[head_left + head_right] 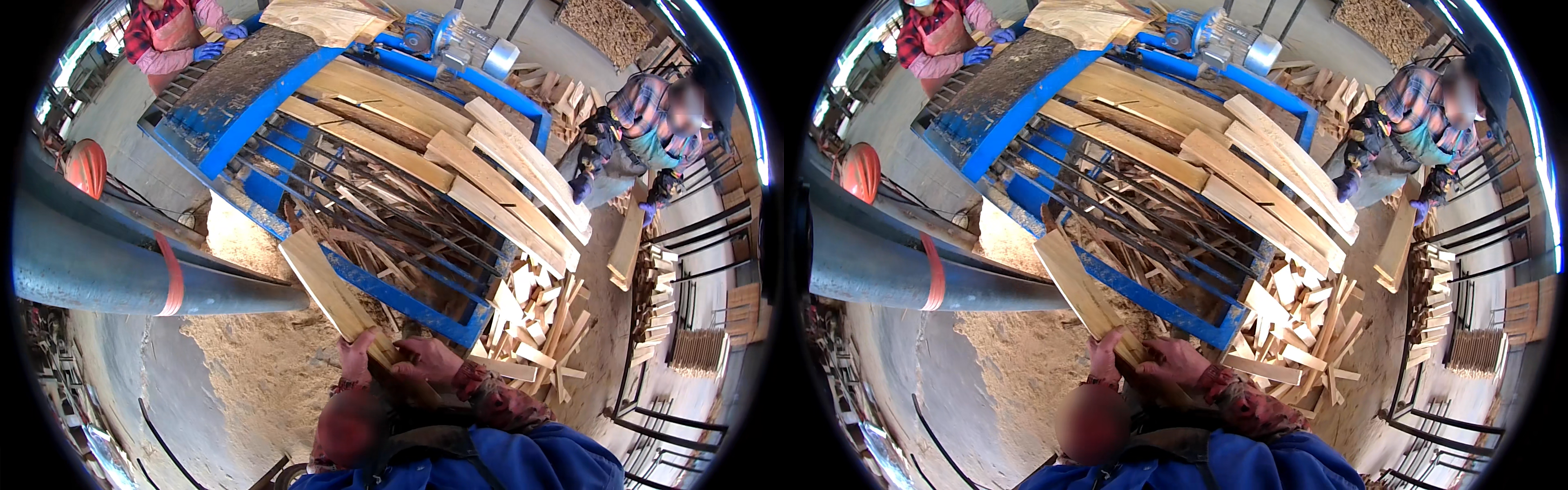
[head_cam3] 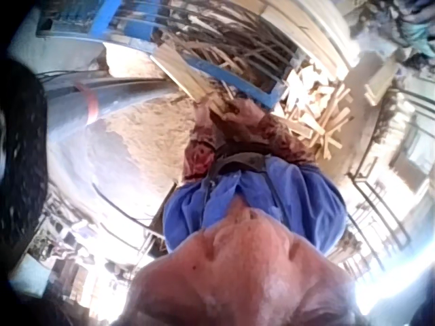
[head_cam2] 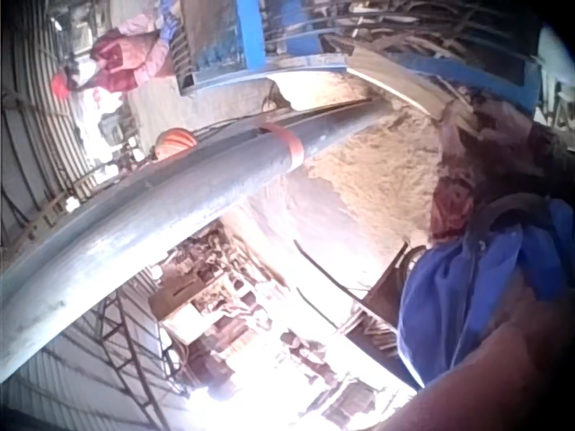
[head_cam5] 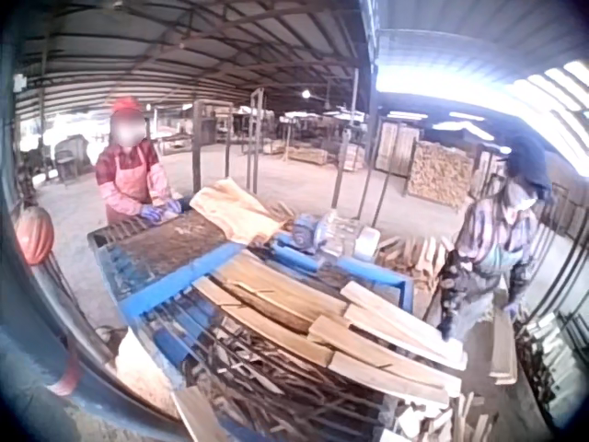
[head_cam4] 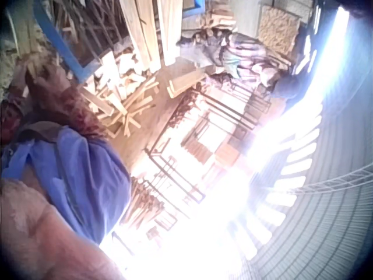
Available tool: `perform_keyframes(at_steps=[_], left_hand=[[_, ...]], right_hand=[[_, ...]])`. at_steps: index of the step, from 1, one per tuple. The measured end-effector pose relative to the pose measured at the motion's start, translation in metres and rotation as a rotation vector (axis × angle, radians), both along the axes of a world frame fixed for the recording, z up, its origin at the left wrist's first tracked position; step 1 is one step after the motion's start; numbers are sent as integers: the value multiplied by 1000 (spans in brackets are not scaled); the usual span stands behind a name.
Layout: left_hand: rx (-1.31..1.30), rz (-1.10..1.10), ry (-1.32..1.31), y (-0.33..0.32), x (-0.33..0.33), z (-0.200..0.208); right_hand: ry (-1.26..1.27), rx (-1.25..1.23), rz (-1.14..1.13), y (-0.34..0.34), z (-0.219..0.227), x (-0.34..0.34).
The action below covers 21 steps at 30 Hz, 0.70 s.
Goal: The person picks up thin wooden strips from a pile on the floor and places them into a black wheelbarrow. They repeatedly gather handfuls of wood and transfer them to the cart, occasionally adjusting the pile.
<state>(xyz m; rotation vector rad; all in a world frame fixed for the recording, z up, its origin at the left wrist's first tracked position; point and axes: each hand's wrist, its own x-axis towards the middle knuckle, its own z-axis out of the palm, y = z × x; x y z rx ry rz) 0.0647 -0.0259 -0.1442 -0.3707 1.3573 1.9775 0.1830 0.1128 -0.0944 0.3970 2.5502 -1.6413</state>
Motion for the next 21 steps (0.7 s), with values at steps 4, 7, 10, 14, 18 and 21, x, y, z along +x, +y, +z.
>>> perform_keyframes(at_steps=[4,7,10,14,18,21], left_hand=[[1,42,35,8,5,-7],[-39,53,31,12,6,-4],[-74,72,-9,18,8,6],[-67,40,-23,21,7,16],[-58,108,-63,30,10,23],[-38,91,-60,27,11,11]], right_hand=[[48,-54,-33,22,15,-5],[90,-52,-24,38,22,-9],[142,-32,-11,51,22,-13],[142,-15,-9,60,18,-15],[132,-19,-20,61,11,-11],[127,-33,-37,61,12,-9]])
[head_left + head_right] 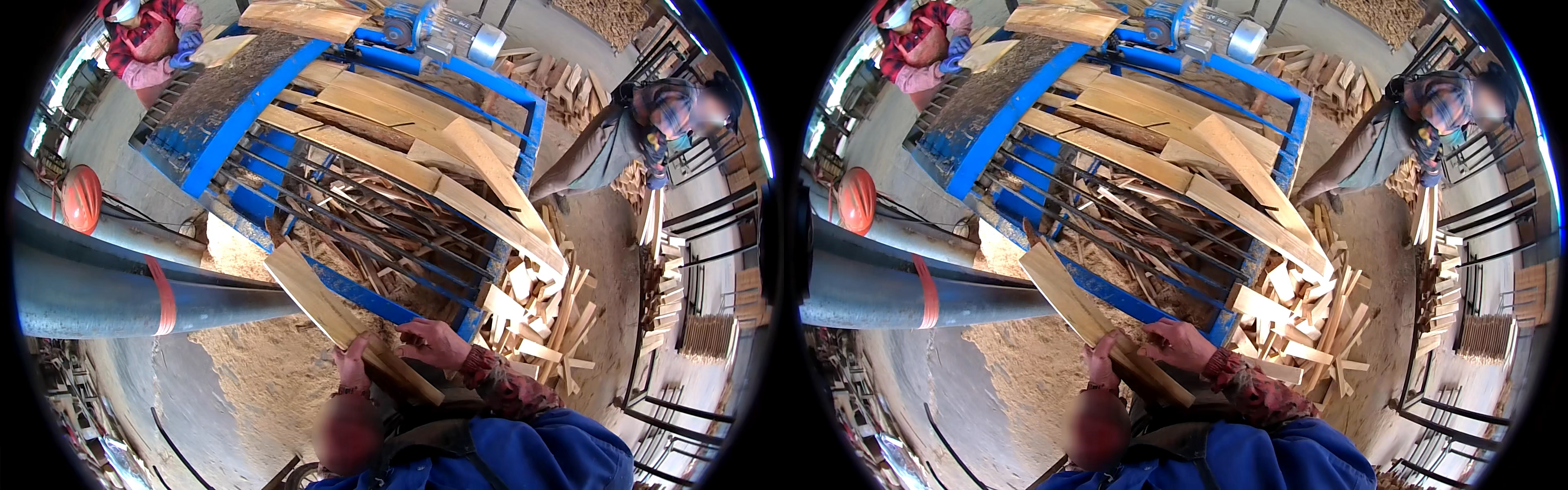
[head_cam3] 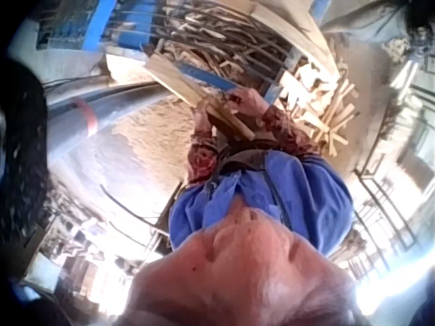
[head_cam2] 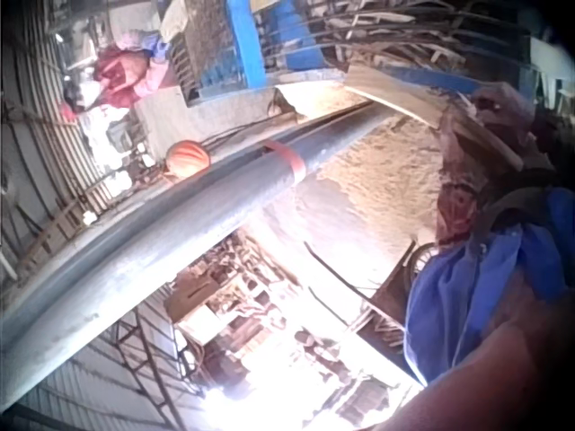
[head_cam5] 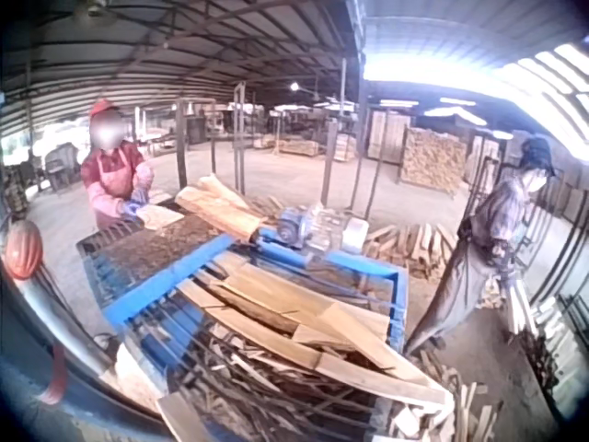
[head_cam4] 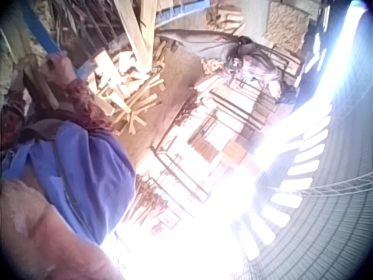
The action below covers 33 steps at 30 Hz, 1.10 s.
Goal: The person picks up thin wooden strips from a pile on the floor and places them into a black wheelbarrow. They repeatedly gather handfuls of wood and transfer them to the cart, occasionally adjusting the pile.
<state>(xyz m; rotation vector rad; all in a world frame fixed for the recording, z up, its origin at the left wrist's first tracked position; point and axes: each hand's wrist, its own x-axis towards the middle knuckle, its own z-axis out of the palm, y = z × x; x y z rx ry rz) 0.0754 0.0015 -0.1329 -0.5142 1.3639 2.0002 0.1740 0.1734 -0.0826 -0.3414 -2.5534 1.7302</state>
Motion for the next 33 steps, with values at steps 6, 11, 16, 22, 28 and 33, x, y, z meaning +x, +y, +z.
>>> perform_keyframes(at_steps=[6,11,16,22,28,33], left_hand=[[7,7,14,0,2,-8],[21,0,-47,-2,-1,-3],[9,-4,19,-5,1,-14],[-83,5,67,-5,6,-16],[-153,89,119,-2,14,-10],[-56,81,148,-11,18,-3]], right_hand=[[67,98,-81,29,9,-1],[203,302,-307,98,23,-8],[86,621,-441,201,27,-55],[24,988,-306,278,-35,-135],[-138,1225,-260,304,-55,-163],[-82,1112,-134,316,-43,-158]])
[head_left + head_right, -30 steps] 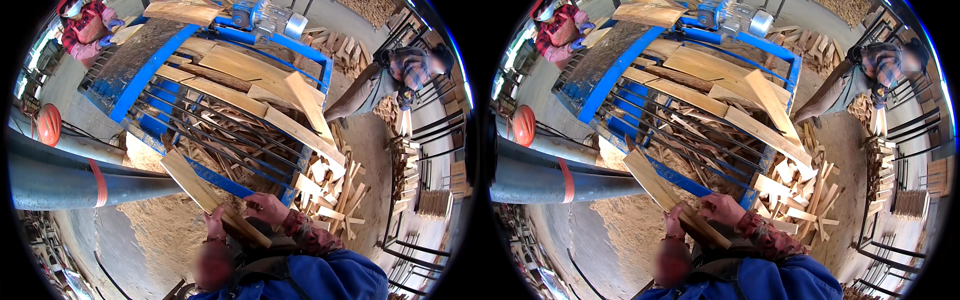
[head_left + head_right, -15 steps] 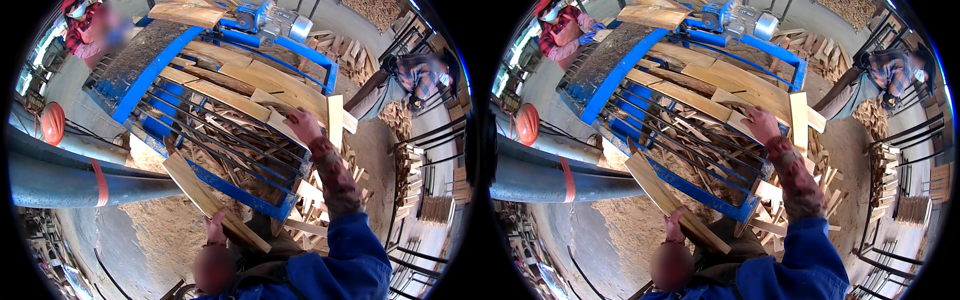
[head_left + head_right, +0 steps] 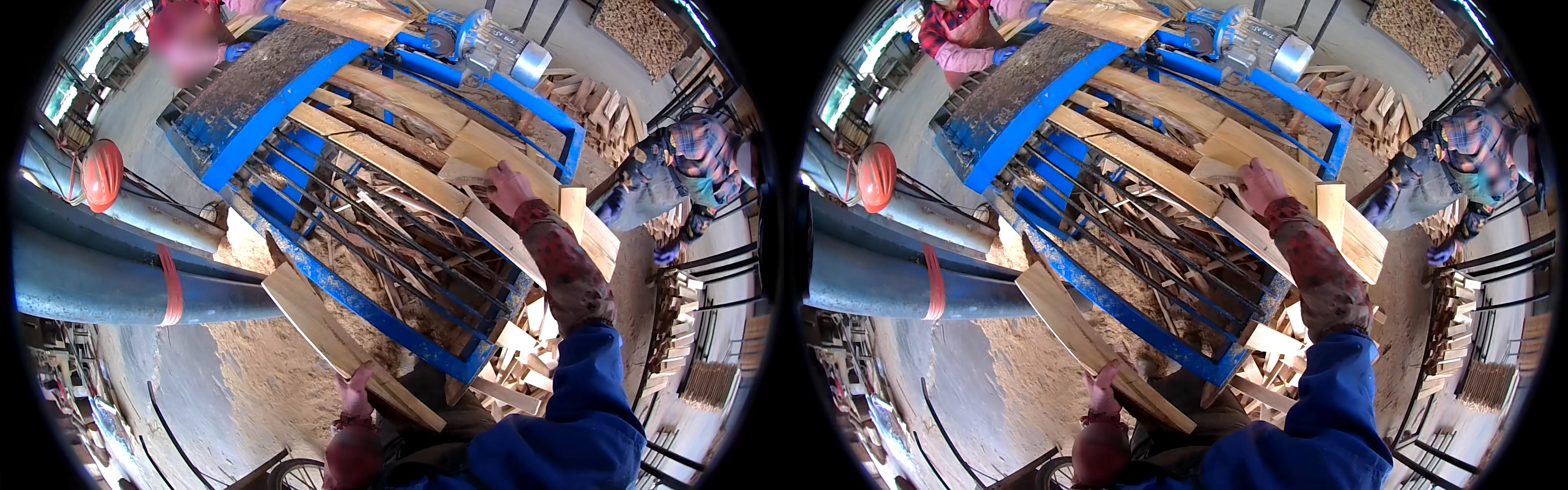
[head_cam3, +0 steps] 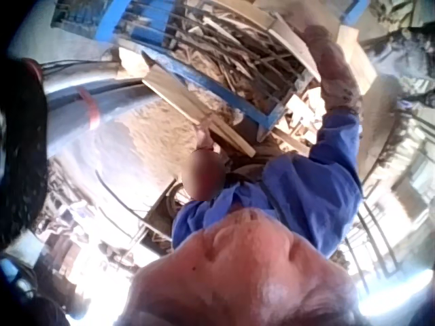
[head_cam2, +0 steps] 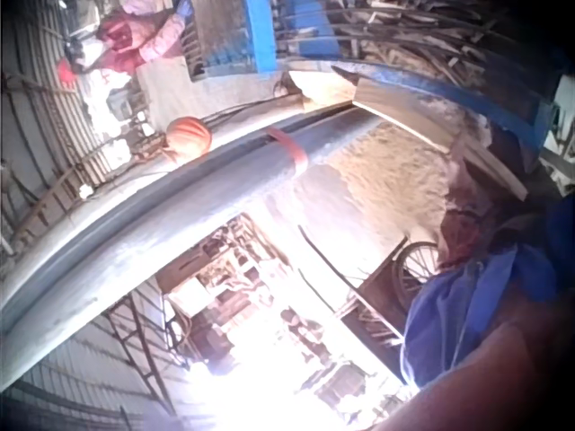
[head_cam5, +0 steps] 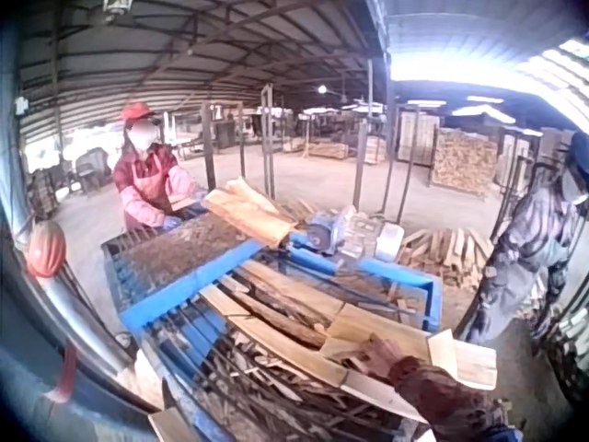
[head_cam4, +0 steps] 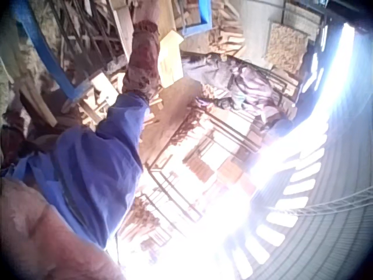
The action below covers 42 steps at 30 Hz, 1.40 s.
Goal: The person picks up thin wooden strips from a pile on the floor and places them into a black wheelbarrow. They repeatedly gather handfuls of wood and transfer them to the cart, occasionally adjusting the pile.
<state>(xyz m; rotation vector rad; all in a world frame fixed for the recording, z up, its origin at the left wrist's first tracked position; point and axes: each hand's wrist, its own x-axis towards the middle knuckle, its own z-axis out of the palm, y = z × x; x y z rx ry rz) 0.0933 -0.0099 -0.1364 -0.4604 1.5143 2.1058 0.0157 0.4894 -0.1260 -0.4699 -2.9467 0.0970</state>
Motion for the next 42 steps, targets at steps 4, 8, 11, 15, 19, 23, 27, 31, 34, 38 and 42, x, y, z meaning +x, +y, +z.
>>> perform_keyframes(at_steps=[4,8,11,15,19,23,27,31,34,38,42], left_hand=[[9,-32,58,1,-3,21],[19,-69,20,-2,-8,41],[74,-69,23,0,-12,36],[-21,-110,91,13,-27,28],[-23,-114,238,32,-31,14],[103,-86,250,36,-30,1],[34,-104,199,28,-22,-12],[26,-42,43,38,-21,-3],[24,-21,5,39,-29,12],[-63,16,62,30,-34,0],[-128,-43,71,28,-30,1]], right_hand=[[-55,-21,19,6,32,-1],[-86,37,-16,39,122,-9],[325,-167,105,-10,184,10],[327,-591,108,-128,143,53],[354,-994,42,-261,83,96],[278,-996,92,-328,49,115],[181,-963,126,-333,53,117],[110,-806,257,-329,49,114],[238,-958,431,-308,56,97],[484,-658,164,-218,54,48],[420,-611,-171,-90,18,-16]])
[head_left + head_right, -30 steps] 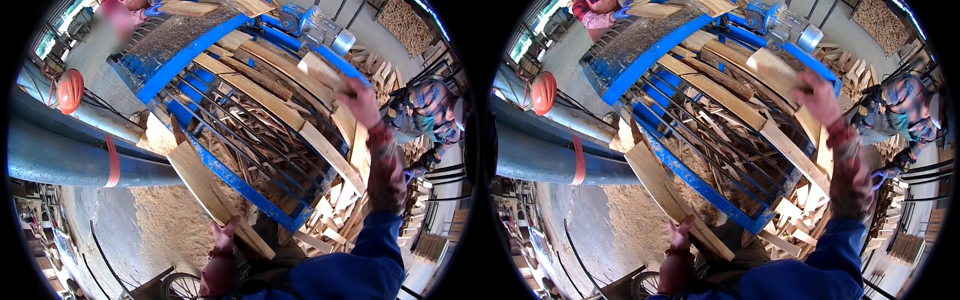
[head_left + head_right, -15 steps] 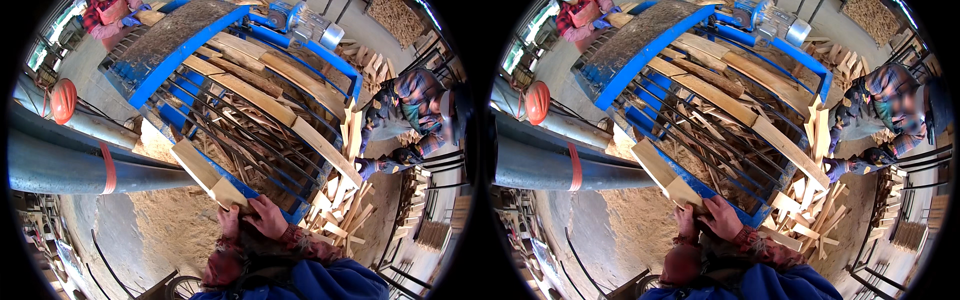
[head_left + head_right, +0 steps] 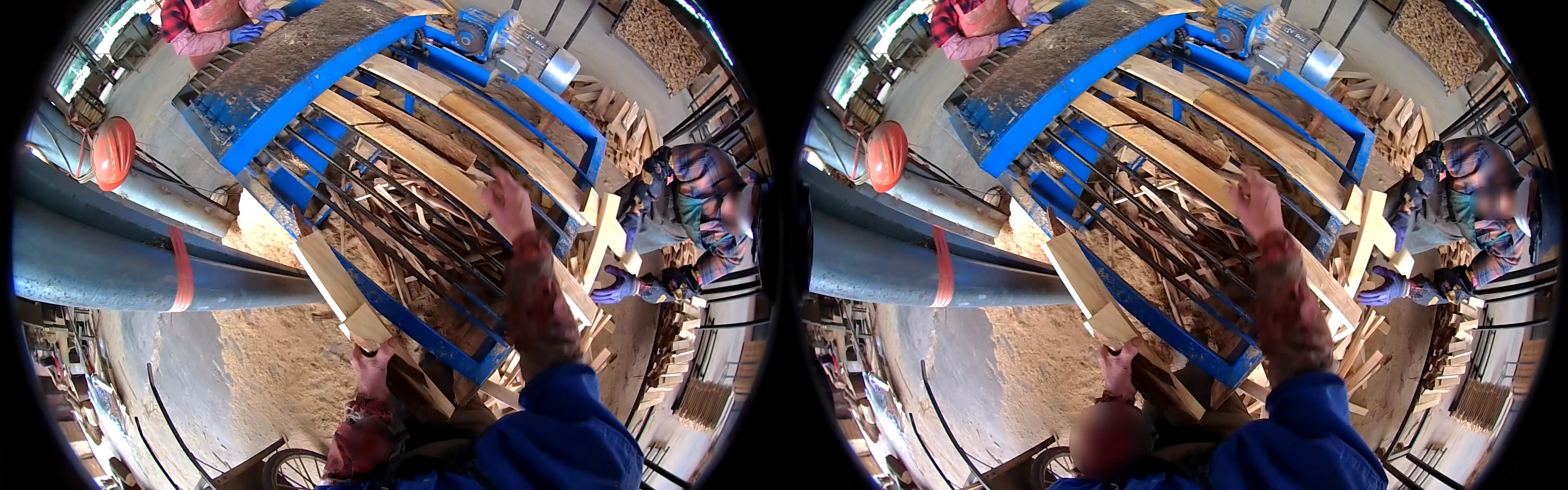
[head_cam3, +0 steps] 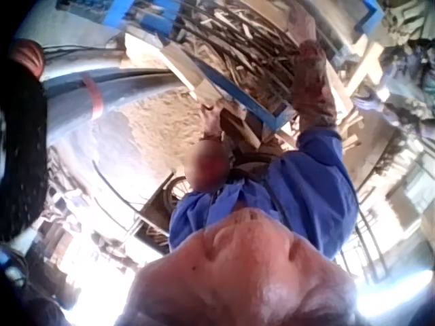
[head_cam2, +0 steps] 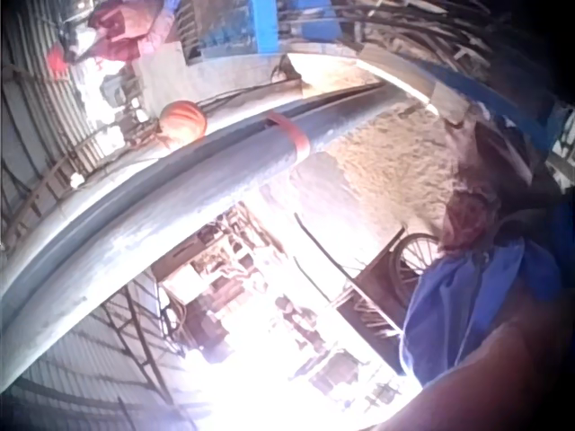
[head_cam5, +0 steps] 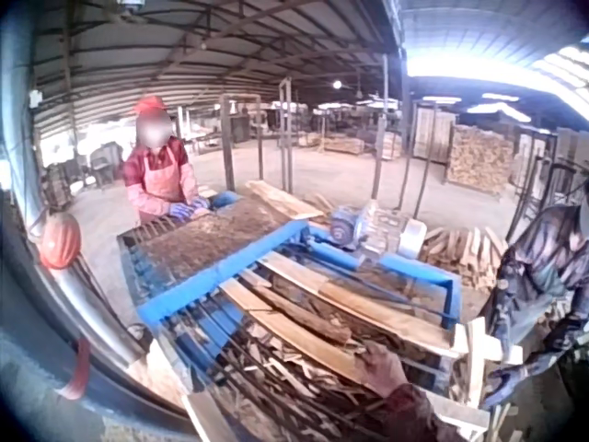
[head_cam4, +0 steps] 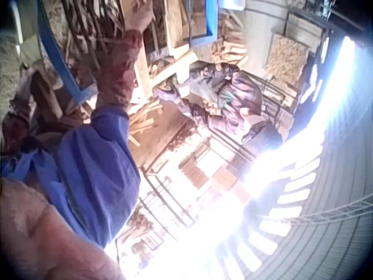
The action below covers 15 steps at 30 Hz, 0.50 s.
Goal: The person picks up thin wooden strips from a pile on the floor and places them into a black wheelbarrow. They repeatedly gather handfuls of wood and transfer them to the cart, occasionally adjusting the pile.
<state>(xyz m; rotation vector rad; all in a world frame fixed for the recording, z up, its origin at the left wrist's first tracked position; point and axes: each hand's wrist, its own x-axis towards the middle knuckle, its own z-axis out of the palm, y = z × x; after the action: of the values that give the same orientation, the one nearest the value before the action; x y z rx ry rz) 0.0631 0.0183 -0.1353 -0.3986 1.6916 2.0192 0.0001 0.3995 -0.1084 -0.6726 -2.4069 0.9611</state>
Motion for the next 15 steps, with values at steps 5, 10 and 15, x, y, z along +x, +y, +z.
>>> perform_keyframes(at_steps=[5,10,15], left_hand=[[18,-14,60,5,1,13],[20,5,38,4,1,15],[-48,0,11,-3,3,11]], right_hand=[[-298,-128,-21,59,-41,-65],[-81,-328,-82,51,-63,-94],[39,-727,32,42,-16,-102]])
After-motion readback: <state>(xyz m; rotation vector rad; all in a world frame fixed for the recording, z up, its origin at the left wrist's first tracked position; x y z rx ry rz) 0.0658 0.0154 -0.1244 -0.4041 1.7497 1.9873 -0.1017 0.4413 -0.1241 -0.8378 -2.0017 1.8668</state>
